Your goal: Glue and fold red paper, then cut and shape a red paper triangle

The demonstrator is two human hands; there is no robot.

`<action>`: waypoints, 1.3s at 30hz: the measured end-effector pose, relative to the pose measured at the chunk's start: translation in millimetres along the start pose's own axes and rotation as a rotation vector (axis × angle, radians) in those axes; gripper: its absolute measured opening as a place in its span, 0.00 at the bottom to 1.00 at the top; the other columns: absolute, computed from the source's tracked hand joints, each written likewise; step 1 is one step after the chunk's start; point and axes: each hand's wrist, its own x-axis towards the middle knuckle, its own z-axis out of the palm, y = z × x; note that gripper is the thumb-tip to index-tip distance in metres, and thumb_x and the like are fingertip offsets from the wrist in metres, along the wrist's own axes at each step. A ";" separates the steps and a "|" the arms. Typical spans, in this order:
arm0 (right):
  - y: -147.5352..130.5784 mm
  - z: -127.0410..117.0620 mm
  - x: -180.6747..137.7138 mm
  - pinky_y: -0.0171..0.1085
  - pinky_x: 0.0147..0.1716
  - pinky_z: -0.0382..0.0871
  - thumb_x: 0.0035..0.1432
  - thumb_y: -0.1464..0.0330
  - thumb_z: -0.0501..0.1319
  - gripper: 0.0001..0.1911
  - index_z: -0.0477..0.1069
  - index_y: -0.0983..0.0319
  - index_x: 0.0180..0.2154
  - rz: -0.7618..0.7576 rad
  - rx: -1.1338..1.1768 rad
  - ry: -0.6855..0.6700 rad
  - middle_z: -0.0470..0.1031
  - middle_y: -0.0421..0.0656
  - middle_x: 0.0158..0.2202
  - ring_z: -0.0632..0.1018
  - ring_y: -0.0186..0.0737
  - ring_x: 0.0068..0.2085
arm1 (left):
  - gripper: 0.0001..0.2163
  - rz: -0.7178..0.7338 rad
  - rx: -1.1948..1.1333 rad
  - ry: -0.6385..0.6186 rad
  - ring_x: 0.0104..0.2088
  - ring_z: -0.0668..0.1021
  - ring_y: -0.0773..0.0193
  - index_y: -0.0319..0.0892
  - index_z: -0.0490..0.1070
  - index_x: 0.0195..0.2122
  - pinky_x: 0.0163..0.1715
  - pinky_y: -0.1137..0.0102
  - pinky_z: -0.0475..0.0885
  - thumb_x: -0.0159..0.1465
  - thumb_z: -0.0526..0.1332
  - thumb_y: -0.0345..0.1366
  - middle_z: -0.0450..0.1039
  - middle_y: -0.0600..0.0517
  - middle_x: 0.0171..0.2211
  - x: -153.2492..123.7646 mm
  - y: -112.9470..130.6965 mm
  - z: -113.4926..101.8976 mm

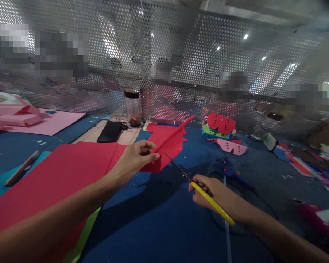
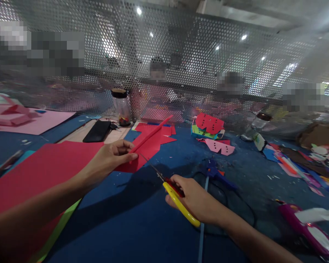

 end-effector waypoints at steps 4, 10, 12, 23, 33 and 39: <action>1.0 1.2 1.3 0.32 0.26 0.56 0.62 0.65 0.60 0.07 0.67 0.61 0.40 -0.008 -0.011 0.003 0.65 0.36 0.30 0.64 0.32 0.29 | 0.19 0.011 0.003 -0.005 0.27 0.78 0.66 0.41 0.71 0.38 0.24 0.74 0.68 0.50 0.74 0.42 0.77 0.53 0.30 -1.5 -0.2 1.2; 6.8 3.3 3.0 0.32 0.26 0.56 0.61 0.66 0.60 0.06 0.68 0.61 0.40 -0.027 0.026 0.002 0.65 0.36 0.30 0.65 0.32 0.29 | 0.19 -0.015 0.037 0.026 0.27 0.78 0.65 0.41 0.70 0.38 0.27 0.72 0.70 0.49 0.73 0.40 0.78 0.53 0.29 0.7 1.2 2.7; 8.7 4.4 3.6 0.32 0.27 0.57 0.61 0.67 0.60 0.05 0.68 0.61 0.40 -0.032 0.035 0.000 0.65 0.36 0.30 0.65 0.32 0.29 | 0.19 -0.021 0.062 0.029 0.27 0.78 0.64 0.41 0.70 0.39 0.26 0.72 0.69 0.49 0.73 0.41 0.78 0.52 0.28 1.1 0.7 2.5; 10.1 8.4 3.3 0.31 0.25 0.57 0.59 0.69 0.59 0.05 0.68 0.62 0.40 -0.026 0.022 0.028 0.67 0.36 0.30 0.64 0.31 0.28 | 0.19 -0.006 0.087 0.012 0.28 0.79 0.64 0.42 0.69 0.41 0.25 0.73 0.69 0.53 0.72 0.41 0.78 0.53 0.29 -2.8 0.4 1.4; 16.3 11.3 5.4 0.30 0.24 0.56 0.57 0.72 0.59 0.05 0.69 0.62 0.38 0.001 0.023 0.067 0.67 0.35 0.27 0.65 0.30 0.27 | 0.18 0.010 0.078 0.017 0.27 0.78 0.65 0.42 0.69 0.40 0.25 0.73 0.68 0.52 0.72 0.41 0.78 0.53 0.28 -1.5 2.8 2.9; 17.7 12.4 5.7 0.29 0.24 0.55 0.57 0.72 0.60 0.05 0.69 0.61 0.38 0.002 0.045 0.065 0.67 0.35 0.27 0.64 0.29 0.26 | 0.18 0.018 0.077 0.010 0.27 0.78 0.65 0.41 0.69 0.40 0.26 0.73 0.69 0.53 0.71 0.40 0.77 0.53 0.27 -3.2 4.0 2.9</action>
